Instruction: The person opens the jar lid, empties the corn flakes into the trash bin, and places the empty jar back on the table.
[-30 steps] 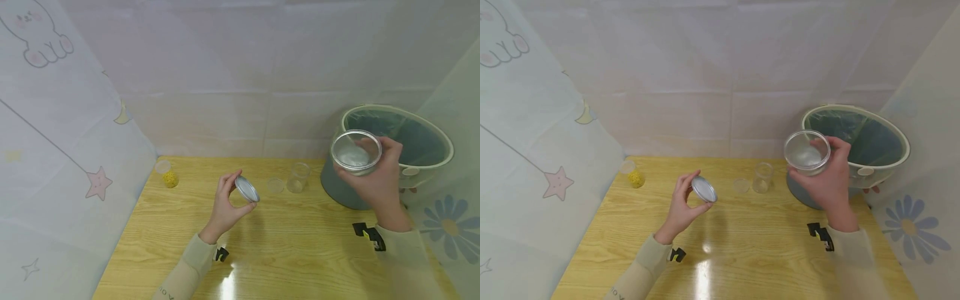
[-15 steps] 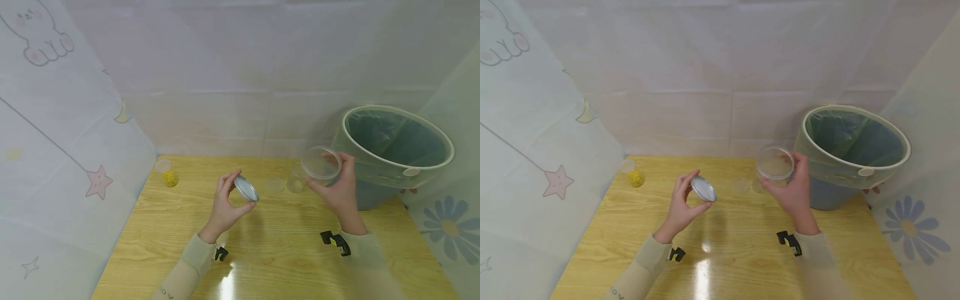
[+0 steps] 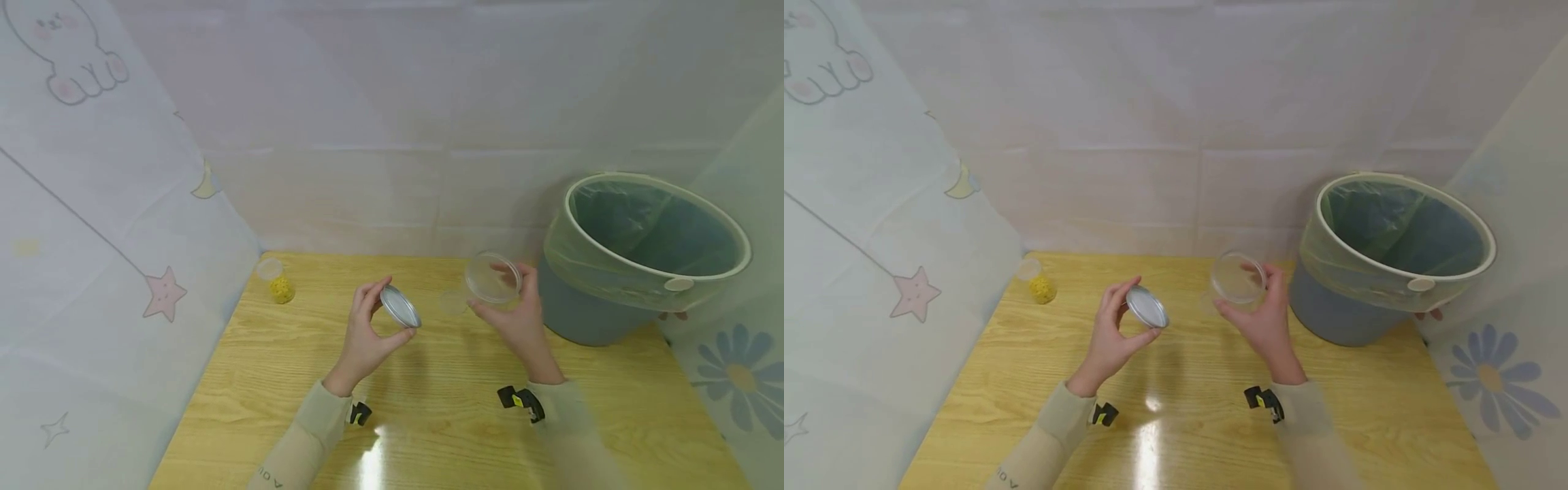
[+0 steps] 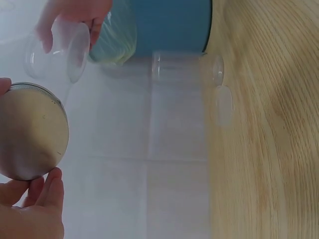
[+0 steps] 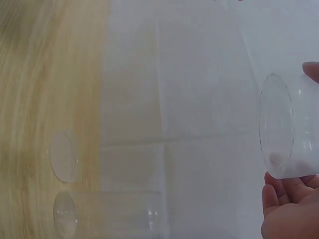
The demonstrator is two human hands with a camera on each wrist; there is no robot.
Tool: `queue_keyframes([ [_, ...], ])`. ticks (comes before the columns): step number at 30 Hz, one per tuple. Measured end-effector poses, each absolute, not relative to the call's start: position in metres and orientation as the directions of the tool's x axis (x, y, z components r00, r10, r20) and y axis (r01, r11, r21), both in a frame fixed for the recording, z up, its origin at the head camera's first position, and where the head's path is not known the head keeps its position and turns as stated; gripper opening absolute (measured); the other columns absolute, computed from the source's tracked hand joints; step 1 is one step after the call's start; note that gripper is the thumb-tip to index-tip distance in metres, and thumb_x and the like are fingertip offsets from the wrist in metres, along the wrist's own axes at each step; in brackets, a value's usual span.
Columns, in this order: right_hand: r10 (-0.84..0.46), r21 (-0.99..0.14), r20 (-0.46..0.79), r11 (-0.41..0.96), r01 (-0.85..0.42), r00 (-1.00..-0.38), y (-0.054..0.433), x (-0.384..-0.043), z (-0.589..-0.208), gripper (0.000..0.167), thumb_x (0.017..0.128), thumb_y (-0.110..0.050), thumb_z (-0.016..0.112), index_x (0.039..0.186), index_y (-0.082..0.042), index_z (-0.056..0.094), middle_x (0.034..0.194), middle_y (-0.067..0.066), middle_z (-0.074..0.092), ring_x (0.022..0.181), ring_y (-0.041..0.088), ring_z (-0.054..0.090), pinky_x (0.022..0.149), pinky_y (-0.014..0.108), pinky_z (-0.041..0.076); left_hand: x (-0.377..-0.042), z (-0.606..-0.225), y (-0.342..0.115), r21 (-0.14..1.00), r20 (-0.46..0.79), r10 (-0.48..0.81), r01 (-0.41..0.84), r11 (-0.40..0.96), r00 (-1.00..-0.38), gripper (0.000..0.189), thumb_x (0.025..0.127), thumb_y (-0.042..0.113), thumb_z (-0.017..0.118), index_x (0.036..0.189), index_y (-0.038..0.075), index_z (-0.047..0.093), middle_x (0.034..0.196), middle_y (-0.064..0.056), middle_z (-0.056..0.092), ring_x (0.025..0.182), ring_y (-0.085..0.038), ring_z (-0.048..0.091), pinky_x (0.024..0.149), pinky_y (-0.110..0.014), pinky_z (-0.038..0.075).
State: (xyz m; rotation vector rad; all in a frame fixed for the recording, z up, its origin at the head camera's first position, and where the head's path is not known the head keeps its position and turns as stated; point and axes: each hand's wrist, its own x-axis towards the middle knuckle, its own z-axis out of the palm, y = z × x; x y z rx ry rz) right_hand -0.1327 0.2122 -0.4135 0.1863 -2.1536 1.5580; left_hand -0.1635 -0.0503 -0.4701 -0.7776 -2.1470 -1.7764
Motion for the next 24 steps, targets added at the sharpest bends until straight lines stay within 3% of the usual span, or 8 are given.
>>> queue_keyframes([
  [7, 0.116, -0.886, 0.397, 0.308, -0.347, -0.910, 0.200, -0.140, -0.430, 0.076, 0.074, 0.007, 0.086, 0.136, 0.009, 0.041, 0.138, 0.026, 0.050, 0.126, 0.043, 0.041, 0.103, 0.063, 0.029, -0.166, -0.470, -0.056, 0.836, 0.486, 0.228, 0.525, 0.162, -0.844, 0.088, 0.075, 0.011, 0.091, 0.150, 0.009, 0.045, 0.138, -0.008, 0.051, 0.126, -0.024, 0.051, 0.108, -0.045, 0.041],
  [13, 0.103, -0.874, 0.419, 0.316, -0.370, -0.902, 0.193, -0.148, -0.440, 0.077, 0.071, 0.010, 0.087, 0.131, 0.013, 0.039, 0.133, 0.030, 0.049, 0.123, 0.050, 0.046, 0.105, 0.065, 0.032, -0.172, -0.474, -0.059, 0.838, 0.476, 0.208, 0.513, 0.187, -0.854, 0.087, 0.073, 0.010, 0.092, 0.147, 0.005, 0.046, 0.139, -0.007, 0.054, 0.126, -0.024, 0.053, 0.108, -0.044, 0.042],
  [20, 0.119, -0.907, 0.329, 0.316, -0.279, -0.937, 0.188, -0.154, -0.455, 0.079, 0.074, 0.004, 0.088, 0.133, 0.012, 0.037, 0.134, 0.029, 0.048, 0.128, 0.048, 0.046, 0.111, 0.062, 0.028, -0.184, -0.484, -0.064, 0.849, 0.473, 0.140, 0.492, 0.191, -0.870, 0.092, 0.068, 0.003, 0.095, 0.145, -0.004, 0.045, 0.140, -0.016, 0.053, 0.126, -0.033, 0.053, 0.108, -0.047, 0.041],
  [24, 0.126, -0.916, 0.305, 0.310, -0.254, -0.944, 0.190, -0.168, -0.484, 0.082, 0.074, -0.003, 0.091, 0.136, 0.007, 0.038, 0.135, 0.023, 0.051, 0.131, 0.043, 0.046, 0.112, 0.060, 0.028, -0.191, -0.488, -0.066, 0.883, 0.413, 0.099, 0.424, 0.200, -0.905, 0.093, 0.067, -0.001, 0.095, 0.144, -0.007, 0.044, 0.140, -0.021, 0.052, 0.127, -0.036, 0.052, 0.110, -0.048, 0.038],
])
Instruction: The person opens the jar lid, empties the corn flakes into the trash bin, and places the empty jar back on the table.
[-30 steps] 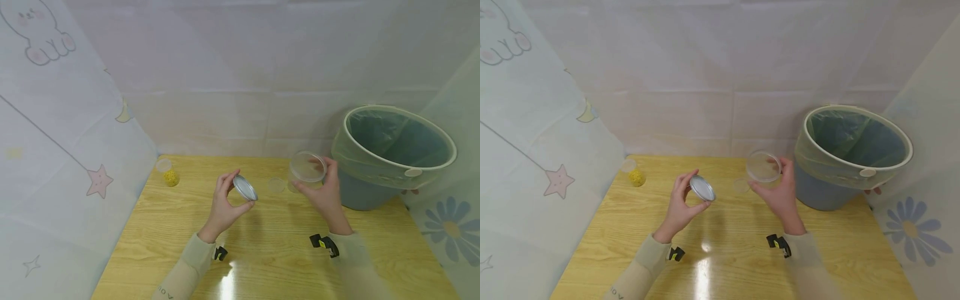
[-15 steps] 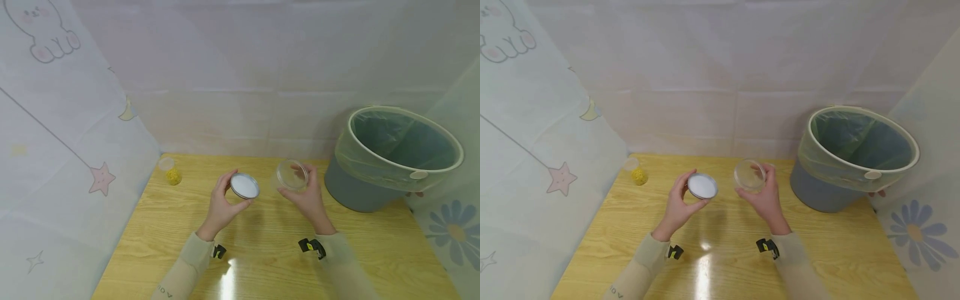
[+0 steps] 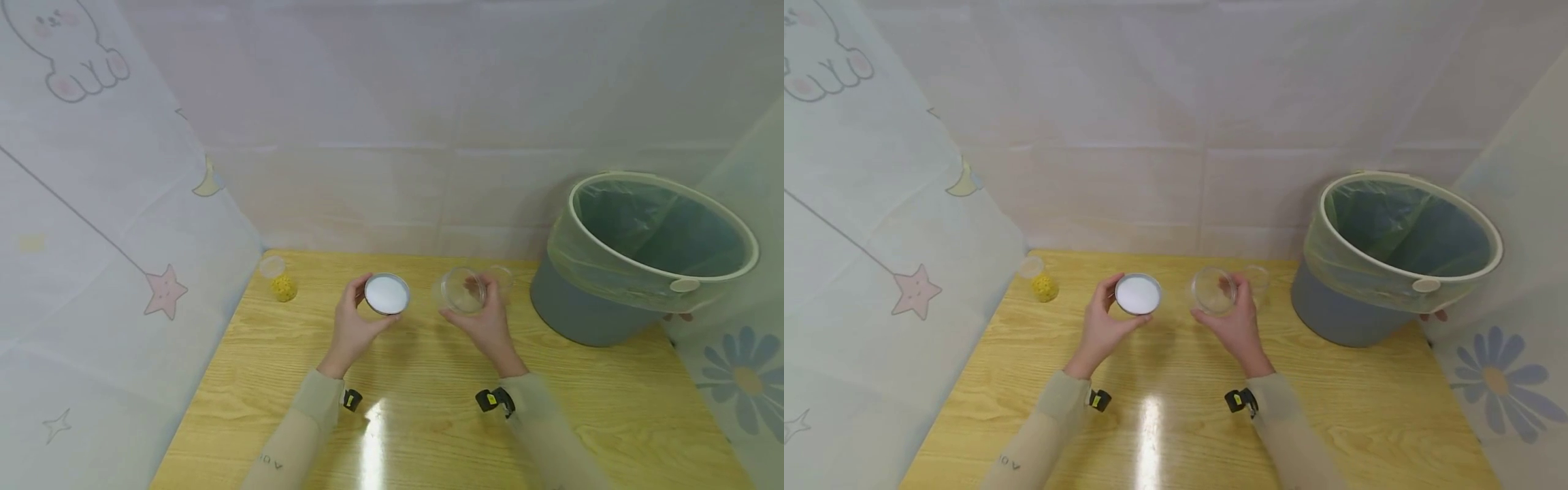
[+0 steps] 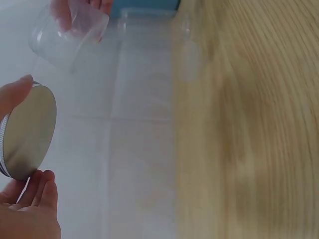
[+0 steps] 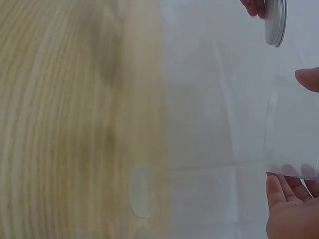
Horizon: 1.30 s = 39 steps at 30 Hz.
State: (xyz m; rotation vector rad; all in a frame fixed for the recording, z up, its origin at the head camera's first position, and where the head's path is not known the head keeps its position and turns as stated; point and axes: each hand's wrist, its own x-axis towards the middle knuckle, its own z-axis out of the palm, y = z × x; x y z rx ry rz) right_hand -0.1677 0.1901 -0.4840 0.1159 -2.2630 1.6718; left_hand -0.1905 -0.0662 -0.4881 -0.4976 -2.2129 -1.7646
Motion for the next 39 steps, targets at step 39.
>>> queue_keyframes([
  [39, 0.096, -0.867, 0.060, 0.498, -0.005, -0.994, 0.149, -0.245, -0.582, 0.094, 0.073, -0.023, 0.093, 0.146, 0.001, 0.039, 0.136, 0.020, 0.051, 0.124, 0.035, 0.049, 0.105, 0.051, 0.041, -0.265, -0.581, -0.081, 0.880, 0.105, 0.122, 0.149, 0.452, -0.987, 0.087, 0.073, 0.014, 0.094, 0.141, -0.005, 0.043, 0.131, -0.020, 0.053, 0.120, -0.034, 0.052, 0.105, -0.047, 0.043],
])
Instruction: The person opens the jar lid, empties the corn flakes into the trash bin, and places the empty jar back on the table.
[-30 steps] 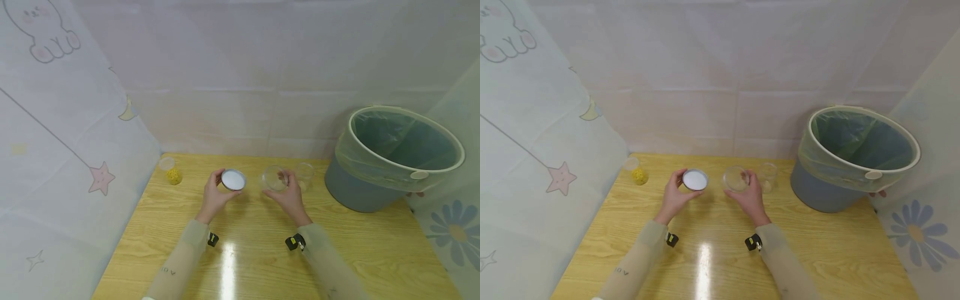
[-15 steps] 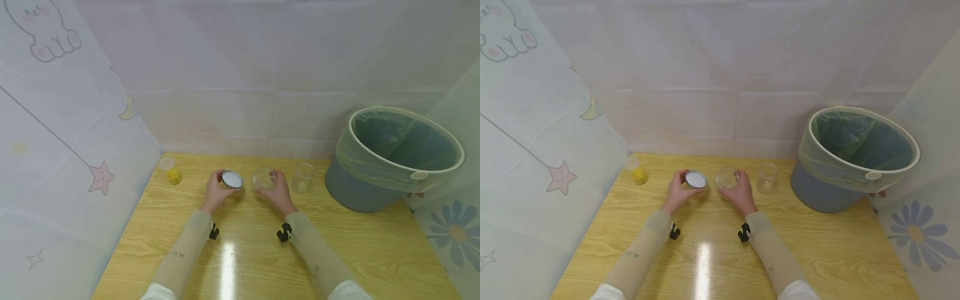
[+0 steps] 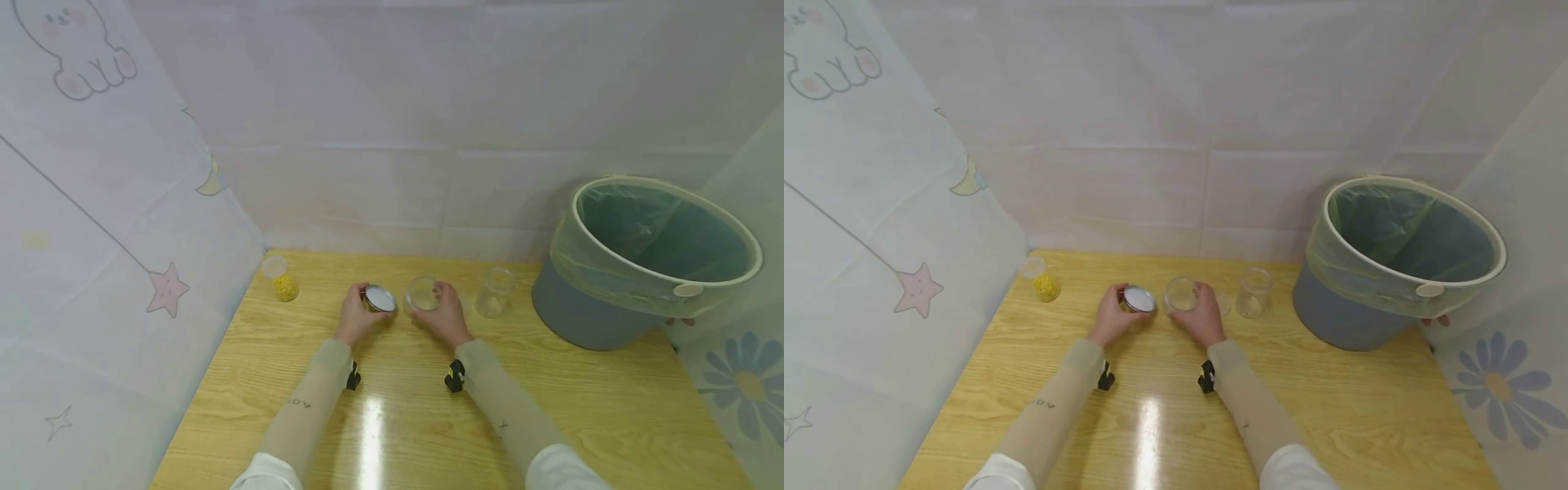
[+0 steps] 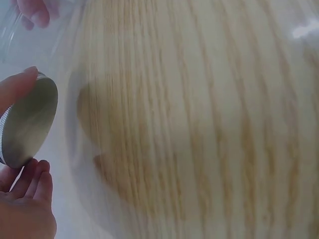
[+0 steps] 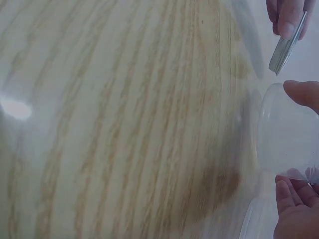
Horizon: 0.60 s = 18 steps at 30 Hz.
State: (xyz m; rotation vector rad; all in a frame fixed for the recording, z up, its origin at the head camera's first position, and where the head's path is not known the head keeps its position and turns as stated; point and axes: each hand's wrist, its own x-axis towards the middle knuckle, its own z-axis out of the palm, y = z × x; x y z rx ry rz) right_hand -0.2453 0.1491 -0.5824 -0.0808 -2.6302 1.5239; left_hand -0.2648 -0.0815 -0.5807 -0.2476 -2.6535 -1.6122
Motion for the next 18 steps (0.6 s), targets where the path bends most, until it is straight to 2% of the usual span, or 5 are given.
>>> queue_keyframes([
  [11, 0.091, -0.842, 0.045, 0.539, 0.011, -0.995, 0.139, -0.247, -0.580, 0.095, 0.071, -0.021, 0.095, 0.145, 0.000, 0.040, 0.135, 0.018, 0.052, 0.124, 0.033, 0.049, 0.106, 0.047, 0.040, -0.266, -0.587, -0.086, 0.839, 0.078, 0.122, 0.131, 0.529, -0.989, 0.088, 0.075, 0.020, 0.094, 0.141, -0.006, 0.042, 0.133, -0.023, 0.052, 0.123, -0.038, 0.052, 0.107, -0.048, 0.041],
  [18, 0.086, -0.824, 0.042, 0.567, 0.014, -0.995, 0.137, -0.249, -0.581, 0.095, 0.071, -0.022, 0.094, 0.145, 0.001, 0.040, 0.135, 0.018, 0.051, 0.124, 0.035, 0.050, 0.106, 0.048, 0.041, -0.265, -0.594, -0.086, 0.770, 0.076, 0.085, 0.112, 0.628, -0.993, 0.086, 0.071, 0.021, 0.097, 0.136, -0.010, 0.050, 0.129, -0.023, 0.049, 0.118, -0.039, 0.052, 0.105, -0.049, 0.043],
])
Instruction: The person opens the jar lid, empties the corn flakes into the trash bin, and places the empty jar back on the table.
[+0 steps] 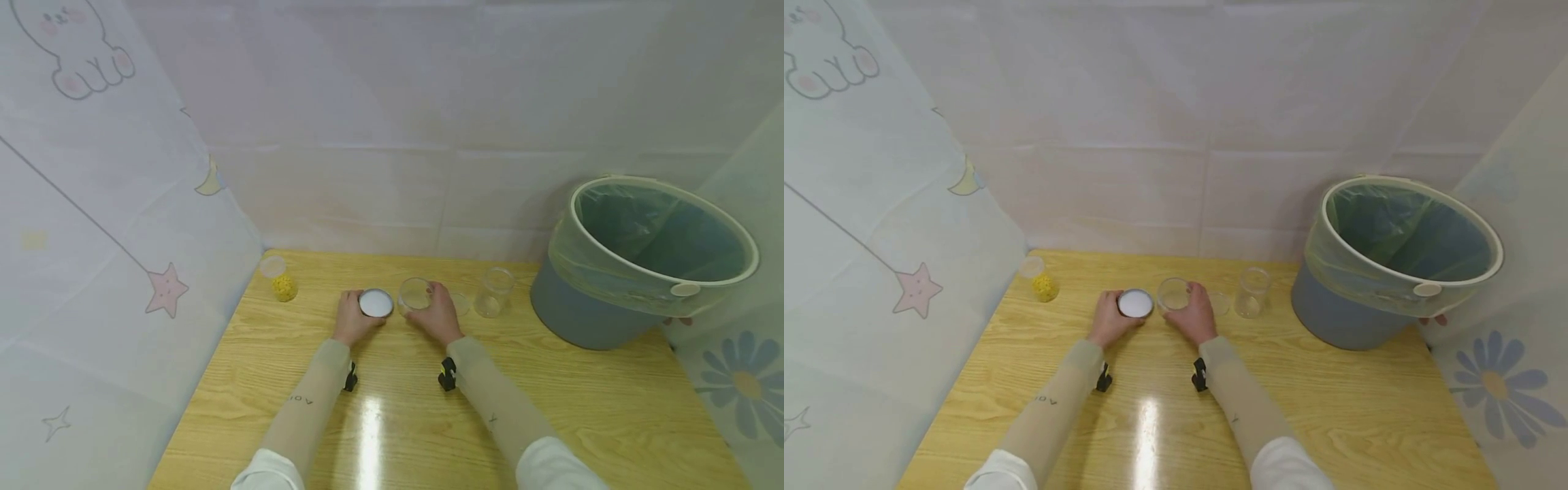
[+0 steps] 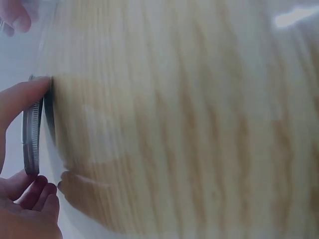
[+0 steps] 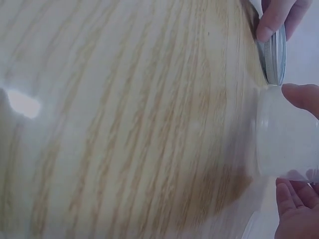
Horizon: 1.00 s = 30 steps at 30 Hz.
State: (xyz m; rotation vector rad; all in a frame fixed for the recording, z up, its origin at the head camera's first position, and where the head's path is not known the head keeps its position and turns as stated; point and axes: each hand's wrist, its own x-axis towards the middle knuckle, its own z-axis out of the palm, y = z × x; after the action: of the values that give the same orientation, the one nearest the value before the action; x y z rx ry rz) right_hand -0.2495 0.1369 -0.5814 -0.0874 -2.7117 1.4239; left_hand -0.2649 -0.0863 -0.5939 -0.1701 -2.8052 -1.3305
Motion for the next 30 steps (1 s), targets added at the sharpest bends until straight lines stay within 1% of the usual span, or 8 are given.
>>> queue_keyframes([
  [7, 0.091, -0.815, 0.062, 0.580, 0.002, -0.994, 0.138, -0.252, -0.588, 0.095, 0.069, -0.023, 0.095, 0.143, 0.002, 0.042, 0.134, 0.019, 0.052, 0.124, 0.036, 0.051, 0.107, 0.049, 0.040, -0.265, -0.595, -0.087, 0.735, 0.095, 0.077, 0.122, 0.668, -0.993, 0.087, 0.071, 0.021, 0.096, 0.138, -0.011, 0.051, 0.130, -0.023, 0.049, 0.121, -0.039, 0.051, 0.105, -0.050, 0.043],
  [11, 0.089, -0.818, 0.054, 0.575, 0.007, -0.995, 0.137, -0.252, -0.587, 0.096, 0.069, -0.022, 0.095, 0.145, 0.002, 0.041, 0.135, 0.020, 0.052, 0.125, 0.036, 0.050, 0.107, 0.050, 0.040, -0.265, -0.594, -0.086, 0.732, 0.085, 0.079, 0.115, 0.671, -0.993, 0.090, 0.071, 0.019, 0.096, 0.140, -0.012, 0.049, 0.133, -0.024, 0.047, 0.123, -0.040, 0.049, 0.106, -0.049, 0.042],
  [13, 0.082, -0.818, 0.058, 0.576, 0.000, -0.995, 0.136, -0.252, -0.587, 0.099, 0.069, -0.020, 0.094, 0.148, 0.003, 0.038, 0.137, 0.022, 0.050, 0.127, 0.037, 0.049, 0.108, 0.050, 0.039, -0.266, -0.594, -0.086, 0.735, 0.080, 0.078, 0.112, 0.669, -0.994, 0.091, 0.070, 0.018, 0.096, 0.141, -0.013, 0.048, 0.134, -0.025, 0.046, 0.124, -0.041, 0.049, 0.107, -0.050, 0.041],
  [17, 0.070, -0.809, 0.078, 0.587, -0.022, -0.994, 0.134, -0.253, -0.588, 0.114, 0.066, -0.020, 0.096, 0.155, 0.000, 0.027, 0.146, 0.025, 0.043, 0.132, 0.039, 0.045, 0.111, 0.050, 0.036, -0.266, -0.595, -0.087, 0.737, 0.060, 0.079, 0.098, 0.669, -0.995, 0.093, 0.071, 0.021, 0.096, 0.142, -0.012, 0.046, 0.137, -0.025, 0.042, 0.127, -0.040, 0.046, 0.109, -0.048, 0.040],
  [20, 0.071, -0.808, 0.088, 0.589, -0.029, -0.994, 0.132, -0.252, -0.586, 0.123, 0.063, -0.022, 0.098, 0.158, -0.002, 0.022, 0.149, 0.024, 0.039, 0.134, 0.039, 0.043, 0.112, 0.050, 0.035, -0.265, -0.597, -0.089, 0.750, 0.045, 0.075, 0.084, 0.656, -0.996, 0.095, 0.071, 0.024, 0.096, 0.143, -0.010, 0.046, 0.139, -0.024, 0.041, 0.128, -0.039, 0.045, 0.109, -0.048, 0.039],
  [22, 0.068, -0.811, 0.099, 0.583, -0.041, -0.993, 0.132, -0.251, -0.582, 0.126, 0.062, -0.022, 0.100, 0.158, -0.002, 0.021, 0.149, 0.024, 0.038, 0.134, 0.039, 0.042, 0.112, 0.051, 0.035, -0.264, -0.598, -0.091, 0.760, 0.045, 0.070, 0.080, 0.645, -0.996, 0.095, 0.071, 0.026, 0.096, 0.144, -0.010, 0.046, 0.139, -0.023, 0.041, 0.128, -0.038, 0.044, 0.109, -0.048, 0.040],
  [26, 0.051, -0.805, 0.130, 0.589, -0.075, -0.990, 0.132, -0.249, -0.570, 0.125, 0.065, -0.024, 0.099, 0.159, -0.002, 0.020, 0.147, 0.023, 0.039, 0.133, 0.038, 0.043, 0.111, 0.050, 0.036, -0.261, -0.595, -0.094, 0.770, 0.076, 0.070, 0.103, 0.630, -0.995, 0.095, 0.075, 0.030, 0.094, 0.146, -0.009, 0.044, 0.139, -0.023, 0.043, 0.129, -0.039, 0.044, 0.108, -0.050, 0.040],
  [30, 0.040, -0.795, 0.164, 0.597, -0.108, -0.986, 0.135, -0.248, -0.555, 0.119, 0.070, -0.027, 0.097, 0.158, -0.003, 0.021, 0.145, 0.023, 0.041, 0.132, 0.037, 0.043, 0.109, 0.051, 0.038, -0.260, -0.588, -0.096, 0.777, 0.135, 0.084, 0.158, 0.609, -0.987, 0.092, 0.081, 0.035, 0.088, 0.147, -0.008, 0.042, 0.137, -0.026, 0.045, 0.127, -0.041, 0.044, 0.106, -0.053, 0.040],
])
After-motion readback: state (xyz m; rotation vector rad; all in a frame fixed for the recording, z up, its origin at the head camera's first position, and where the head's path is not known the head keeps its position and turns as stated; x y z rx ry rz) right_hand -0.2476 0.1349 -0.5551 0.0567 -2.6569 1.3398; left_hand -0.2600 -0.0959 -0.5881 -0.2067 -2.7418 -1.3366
